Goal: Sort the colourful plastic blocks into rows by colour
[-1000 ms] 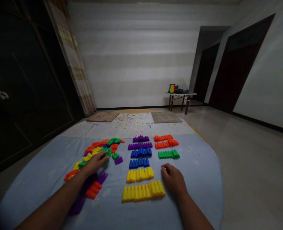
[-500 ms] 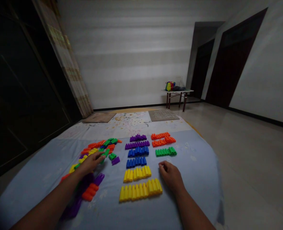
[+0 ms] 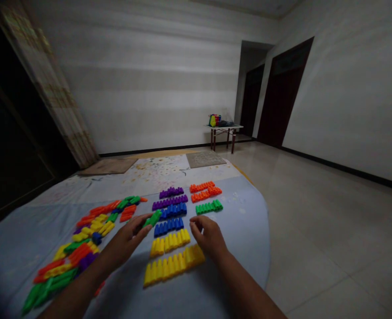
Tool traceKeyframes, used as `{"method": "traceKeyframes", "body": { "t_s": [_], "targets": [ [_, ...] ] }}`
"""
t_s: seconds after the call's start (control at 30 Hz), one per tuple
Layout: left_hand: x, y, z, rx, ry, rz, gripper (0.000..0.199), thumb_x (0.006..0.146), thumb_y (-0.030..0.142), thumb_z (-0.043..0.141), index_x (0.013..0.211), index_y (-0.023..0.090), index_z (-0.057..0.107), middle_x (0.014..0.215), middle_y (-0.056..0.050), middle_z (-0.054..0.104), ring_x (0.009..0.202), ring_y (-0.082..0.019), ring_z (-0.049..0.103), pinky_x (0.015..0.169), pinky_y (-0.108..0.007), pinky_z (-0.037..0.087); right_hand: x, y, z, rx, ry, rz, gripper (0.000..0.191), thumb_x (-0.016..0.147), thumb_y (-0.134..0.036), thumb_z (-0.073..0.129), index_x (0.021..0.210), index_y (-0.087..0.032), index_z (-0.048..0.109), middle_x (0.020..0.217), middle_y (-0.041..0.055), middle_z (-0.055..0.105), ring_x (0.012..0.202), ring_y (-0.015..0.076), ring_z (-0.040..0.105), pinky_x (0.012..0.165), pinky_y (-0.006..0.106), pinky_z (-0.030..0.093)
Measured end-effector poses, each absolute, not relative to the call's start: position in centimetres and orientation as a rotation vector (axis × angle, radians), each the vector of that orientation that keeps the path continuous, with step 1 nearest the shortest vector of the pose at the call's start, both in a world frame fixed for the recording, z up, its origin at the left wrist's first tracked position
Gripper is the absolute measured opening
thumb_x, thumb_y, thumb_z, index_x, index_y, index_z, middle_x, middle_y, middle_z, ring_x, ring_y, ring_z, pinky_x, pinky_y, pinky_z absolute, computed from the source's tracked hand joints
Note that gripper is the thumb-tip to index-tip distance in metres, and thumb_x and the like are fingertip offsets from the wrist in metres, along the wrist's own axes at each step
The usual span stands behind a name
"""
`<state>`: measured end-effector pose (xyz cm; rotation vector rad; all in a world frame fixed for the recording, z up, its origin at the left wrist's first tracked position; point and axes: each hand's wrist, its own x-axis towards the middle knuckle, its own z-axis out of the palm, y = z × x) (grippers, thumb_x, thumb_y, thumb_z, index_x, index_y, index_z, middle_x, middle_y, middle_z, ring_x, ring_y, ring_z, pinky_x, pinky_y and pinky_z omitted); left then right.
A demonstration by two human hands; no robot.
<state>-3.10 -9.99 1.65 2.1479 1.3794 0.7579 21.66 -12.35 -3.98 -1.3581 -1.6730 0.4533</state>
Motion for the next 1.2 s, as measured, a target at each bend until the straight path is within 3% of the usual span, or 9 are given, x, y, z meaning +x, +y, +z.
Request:
{"method": "traceKeyframes", "body": {
  "t_s": [0.23, 0.43, 0.6, 0.8, 1.0, 1.2],
  "targets": [
    [-0.4, -11.7, 0.8, 2.268, 1.241, 0.791, 0.04, 0.083, 0.04, 0.041, 0.118, 0.023, 0.05, 0.105, -0.008, 0.058, 0.092, -0.019, 0.055, 0.081, -0.034, 0.046, 18.2, -11.7, -1.8, -1.192, -1.566, 0.888, 0.031, 0.075, -0.045, 0.056, 0.086, -0.017, 0.063, 0.065, -0.0019, 0.058, 0.06, 0.0095, 0.051, 0.057, 0.021, 0.041],
    [-0.3, -11.8, 0.7, 2.311, 1.275, 0.813, 0.04, 0.082, 0.039, 0.042, 0.117, 0.022, 0.05, 0.102, -0.008, 0.058, 0.091, -0.018, 0.055, 0.082, -0.034, 0.046, 17.7, -10.6, -2.2, -1.071, -1.397, 1.061, 0.027, 0.072, -0.041, 0.059, 0.081, -0.015, 0.061, 0.059, -0.0036, 0.055, 0.052, 0.0075, 0.048, 0.052, 0.02, 0.04],
    [-3.4, -10.6, -0.5, 2.198, 1.516, 0.838, 0.045, 0.077, 0.044, 0.049, 0.115, 0.021, 0.051, 0.096, -0.006, 0.061, 0.085, -0.019, 0.058, 0.078, -0.034, 0.047, 21.5, -9.1, -3.9, -1.251, -1.372, 0.908, 0.027, 0.073, -0.04, 0.054, 0.08, -0.015, 0.061, 0.062, -0.0014, 0.059, 0.051, 0.0085, 0.049, 0.049, 0.021, 0.04],
    [-6.2, -10.0, -2.5, 2.141, 1.737, 0.669, 0.038, 0.076, 0.043, 0.047, 0.106, 0.02, 0.053, 0.107, -0.008, 0.061, 0.095, -0.02, 0.057, 0.084, -0.033, 0.044, 25.7, -8.9, -6.3, -1.587, -1.639, 0.742, 0.028, 0.075, -0.035, 0.046, 0.073, -0.014, 0.065, 0.062, 0.0006, 0.062, 0.058, 0.0122, 0.055, 0.054, 0.022, 0.04],
    [-6.4, -10.8, -4.0, 2.291, 1.931, 0.413, 0.031, 0.081, 0.034, 0.039, 0.102, 0.02, 0.057, 0.104, -0.008, 0.061, 0.098, -0.021, 0.055, 0.081, -0.033, 0.041, 26.7, -9.7, -6.6, -1.792, -1.694, 0.391, 0.038, 0.074, -0.038, 0.053, 0.104, -0.017, 0.062, 0.095, 0.0092, 0.062, 0.08, 0.0173, 0.059, 0.073, 0.027, 0.043],
    [-6.1, -11.4, -5.7, 2.443, 2.026, 0.382, 0.034, 0.084, 0.032, 0.033, 0.105, 0.02, 0.057, 0.104, -0.008, 0.061, 0.095, -0.022, 0.054, 0.08, -0.035, 0.038, 26.2, -10.3, -6.4, -1.706, -1.835, 0.363, 0.042, 0.069, -0.036, 0.062, 0.106, -0.018, 0.061, 0.101, 0.0086, 0.058, 0.091, 0.0196, 0.055, 0.083, 0.029, 0.042]
  ]
}}
